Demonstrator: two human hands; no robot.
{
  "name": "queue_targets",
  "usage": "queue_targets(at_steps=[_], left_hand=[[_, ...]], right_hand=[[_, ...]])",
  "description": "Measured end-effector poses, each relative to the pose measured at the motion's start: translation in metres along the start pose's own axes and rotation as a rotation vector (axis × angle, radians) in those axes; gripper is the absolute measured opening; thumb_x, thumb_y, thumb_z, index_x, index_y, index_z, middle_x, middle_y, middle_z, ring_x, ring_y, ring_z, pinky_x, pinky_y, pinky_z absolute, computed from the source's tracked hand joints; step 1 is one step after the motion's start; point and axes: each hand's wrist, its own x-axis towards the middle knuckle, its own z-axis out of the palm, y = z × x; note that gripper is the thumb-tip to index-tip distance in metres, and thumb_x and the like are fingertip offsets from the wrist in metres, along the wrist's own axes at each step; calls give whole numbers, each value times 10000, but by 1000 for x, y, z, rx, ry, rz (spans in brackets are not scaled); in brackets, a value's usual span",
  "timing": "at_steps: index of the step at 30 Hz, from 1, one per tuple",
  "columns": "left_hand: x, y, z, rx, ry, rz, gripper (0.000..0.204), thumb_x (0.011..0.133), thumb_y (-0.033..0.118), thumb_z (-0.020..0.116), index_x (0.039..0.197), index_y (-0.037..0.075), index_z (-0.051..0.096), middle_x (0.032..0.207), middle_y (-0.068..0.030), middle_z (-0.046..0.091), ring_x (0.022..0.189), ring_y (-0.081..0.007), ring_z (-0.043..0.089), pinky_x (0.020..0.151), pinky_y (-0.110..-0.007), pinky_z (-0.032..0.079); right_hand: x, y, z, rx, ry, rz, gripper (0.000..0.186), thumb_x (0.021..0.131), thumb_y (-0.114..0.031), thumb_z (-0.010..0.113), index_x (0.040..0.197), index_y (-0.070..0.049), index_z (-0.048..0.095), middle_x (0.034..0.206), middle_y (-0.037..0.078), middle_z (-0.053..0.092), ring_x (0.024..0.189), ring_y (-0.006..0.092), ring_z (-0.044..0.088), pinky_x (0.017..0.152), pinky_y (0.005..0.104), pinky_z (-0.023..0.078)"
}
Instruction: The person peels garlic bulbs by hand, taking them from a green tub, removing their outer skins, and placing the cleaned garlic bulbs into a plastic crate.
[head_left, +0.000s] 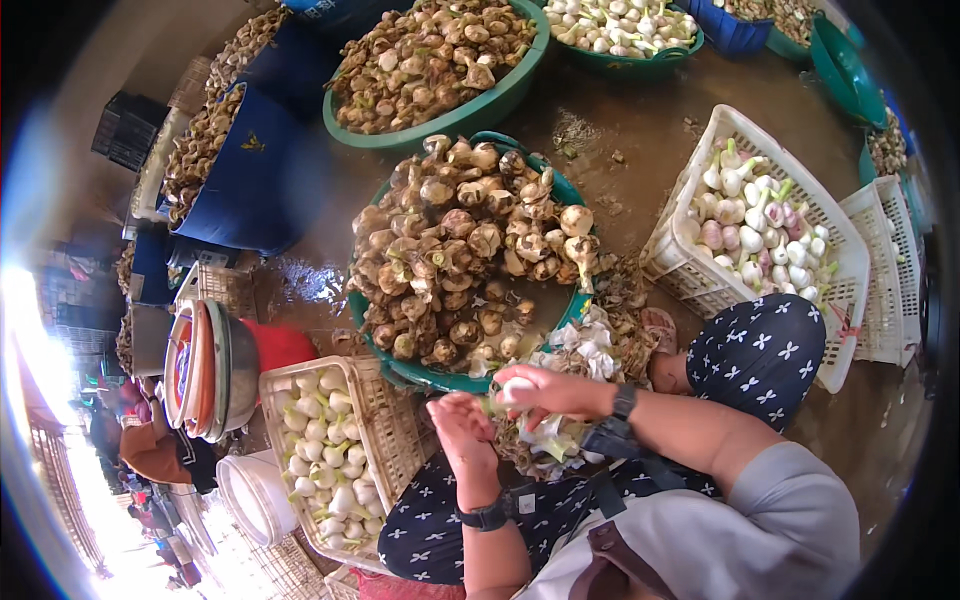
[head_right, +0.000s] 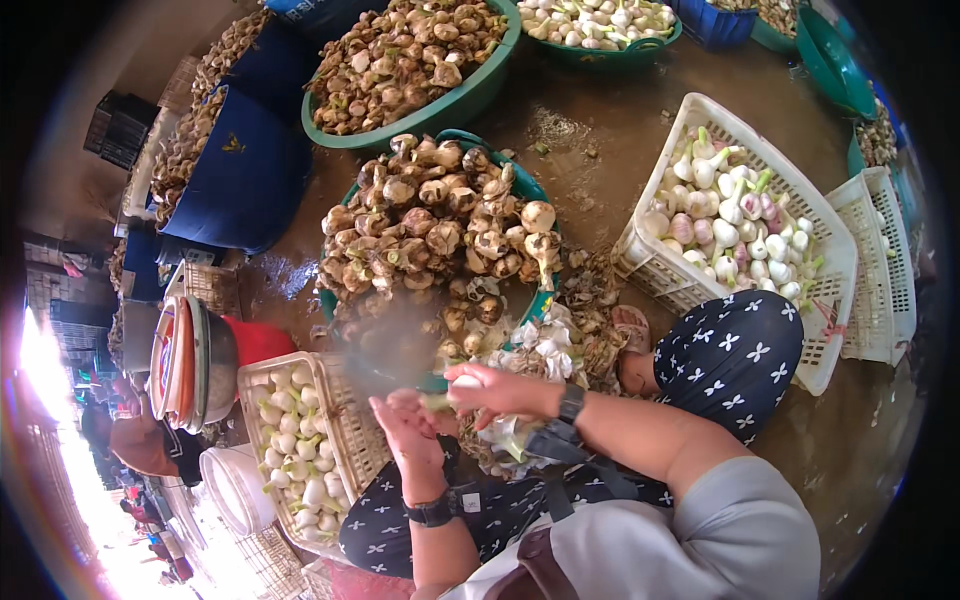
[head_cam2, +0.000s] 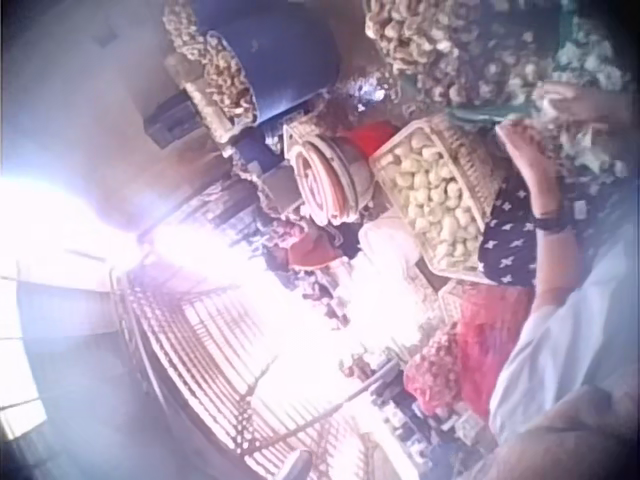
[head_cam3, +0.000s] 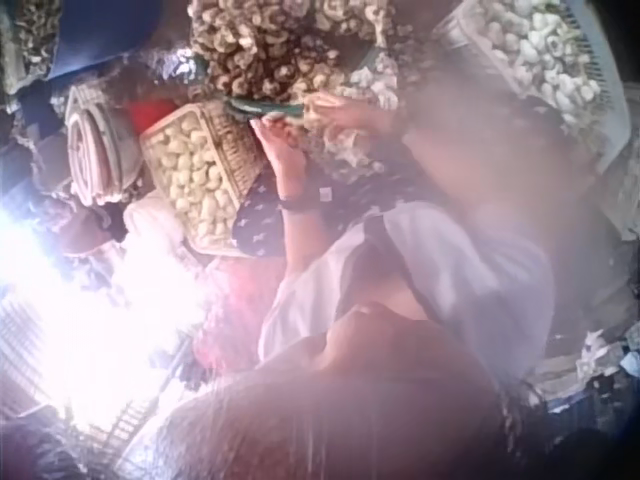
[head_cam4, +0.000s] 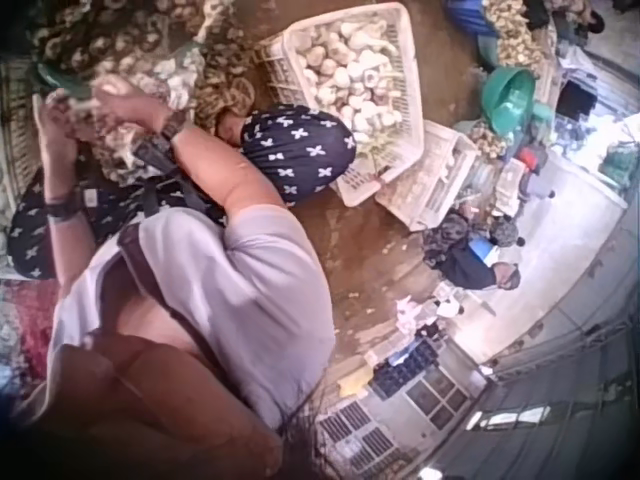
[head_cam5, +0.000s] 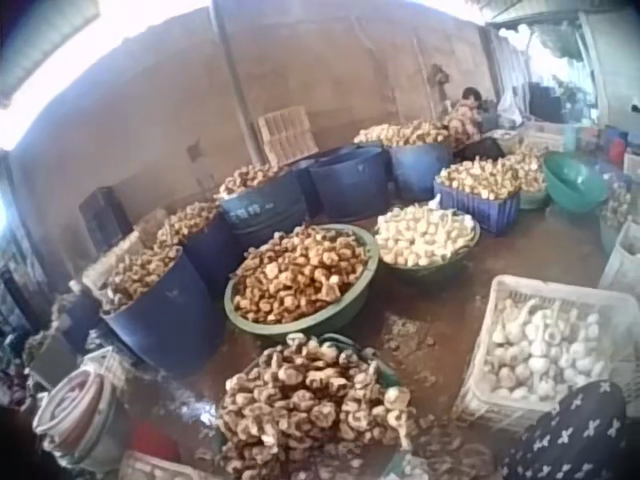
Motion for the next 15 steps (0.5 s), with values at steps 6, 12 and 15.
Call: queue_targets(at_steps=[6, 12, 15], left_hand=[[16, 12, -25, -113, 182, 122, 403, 926, 477, 369, 889, 105, 521, 726, -7, 505, 620, -104, 454, 546, -219, 382], [35, -28, -1, -71, 169, -107, 316, 919, 384, 439, 967, 75, 491, 852, -32, 524, 712, -130, 488, 635, -255, 428], [50, -54, -17, 14, 220, -172, 487, 890, 453, 466, 1182, 68, 409, 1127, -113, 457, 962, -209, 483, 817, -342, 418]], right_hand=[[-8, -85, -45, 654, -724, -633, 863, 788, -705, 327, 1380, -82, 244, 1322, 218, 399, 1113, 323, 515, 796, 412, 523], [133, 24, -107, -1353, 681, 208, 314, 767, -313, 600, 975, -81, 635, 1108, 149, 577, 1038, 331, 525, 832, 426, 430], [148, 30, -82, -1398, 365, 210, 326, 736, -302, 666, 972, -80, 624, 1078, 137, 590, 950, 302, 582, 768, 396, 460]])
